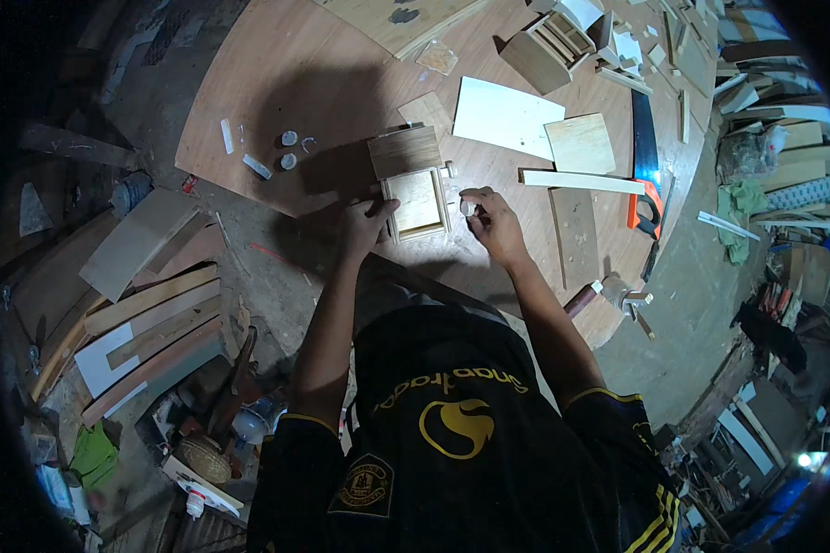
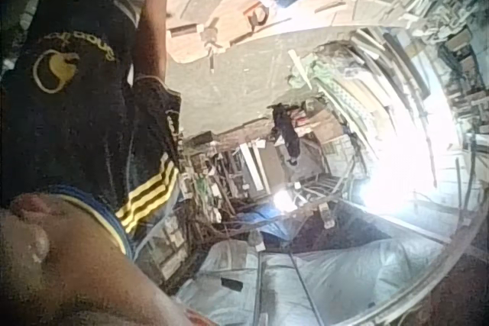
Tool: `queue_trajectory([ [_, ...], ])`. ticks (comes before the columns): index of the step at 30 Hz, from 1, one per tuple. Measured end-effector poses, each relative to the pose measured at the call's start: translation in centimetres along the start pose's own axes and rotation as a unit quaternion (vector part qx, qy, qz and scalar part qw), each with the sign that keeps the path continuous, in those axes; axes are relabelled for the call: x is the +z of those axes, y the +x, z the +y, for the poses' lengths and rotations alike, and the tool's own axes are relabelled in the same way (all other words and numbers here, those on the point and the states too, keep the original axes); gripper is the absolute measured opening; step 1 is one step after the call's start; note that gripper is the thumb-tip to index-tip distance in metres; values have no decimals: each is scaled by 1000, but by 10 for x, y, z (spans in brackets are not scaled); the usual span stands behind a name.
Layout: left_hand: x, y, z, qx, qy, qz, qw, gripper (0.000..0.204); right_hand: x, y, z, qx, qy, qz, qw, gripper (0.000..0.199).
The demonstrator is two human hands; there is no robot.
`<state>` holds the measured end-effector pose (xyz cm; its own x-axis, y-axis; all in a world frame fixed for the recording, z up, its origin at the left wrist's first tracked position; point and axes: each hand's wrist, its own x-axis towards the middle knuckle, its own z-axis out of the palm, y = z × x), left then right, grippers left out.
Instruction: Assembling a small wooden box structure by applying glue to wooden slats and sticking them together.
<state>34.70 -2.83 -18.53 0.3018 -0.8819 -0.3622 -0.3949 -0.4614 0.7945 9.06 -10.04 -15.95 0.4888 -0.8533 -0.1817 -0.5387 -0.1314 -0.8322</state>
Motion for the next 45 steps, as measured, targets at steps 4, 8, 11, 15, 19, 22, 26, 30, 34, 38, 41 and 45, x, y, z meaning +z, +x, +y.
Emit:
queue_trajectory([
  [4,-3,-4,-13,-46,11,11,999,44,5,0,-3,-25,-9,31,999,41],
  [8,-6,-27,-27,-3,-13,101,995,38,6,0,-1,-45,-75,28,996,40],
  [11,-5,-45,-30,-27,9,78,997,38,9,-1,3,-40,-81,32,995,40],
  [15,-1,-55,-30,-51,14,85,995,39,11,2,0,-48,-91,29,994,40],
  [19,-1,-53,-21,-88,-7,46,995,39,8,4,-7,-28,-82,20,996,38],
  [22,6,-52,-34,-38,6,65,997,40,10,5,-10,-46,-86,31,995,37],
  [26,11,-51,-22,18,-60,135,989,32,11,4,-10,-52,-95,43,993,39],
  [30,13,-41,7,35,-37,159,986,29,7,1,-6,-14,-75,49,996,41],
  [34,24,-17,3,49,32,193,979,41,8,1,-11,-1,-52,52,997,41],
  [38,34,-6,7,42,82,197,976,44,9,0,-4,-23,-36,86,995,41],
  [41,35,-2,9,-14,93,158,983,44,5,-3,1,-21,-34,96,995,41],
  [45,33,2,11,18,164,192,967,40,1,-7,3,15,-34,85,996,40],
])
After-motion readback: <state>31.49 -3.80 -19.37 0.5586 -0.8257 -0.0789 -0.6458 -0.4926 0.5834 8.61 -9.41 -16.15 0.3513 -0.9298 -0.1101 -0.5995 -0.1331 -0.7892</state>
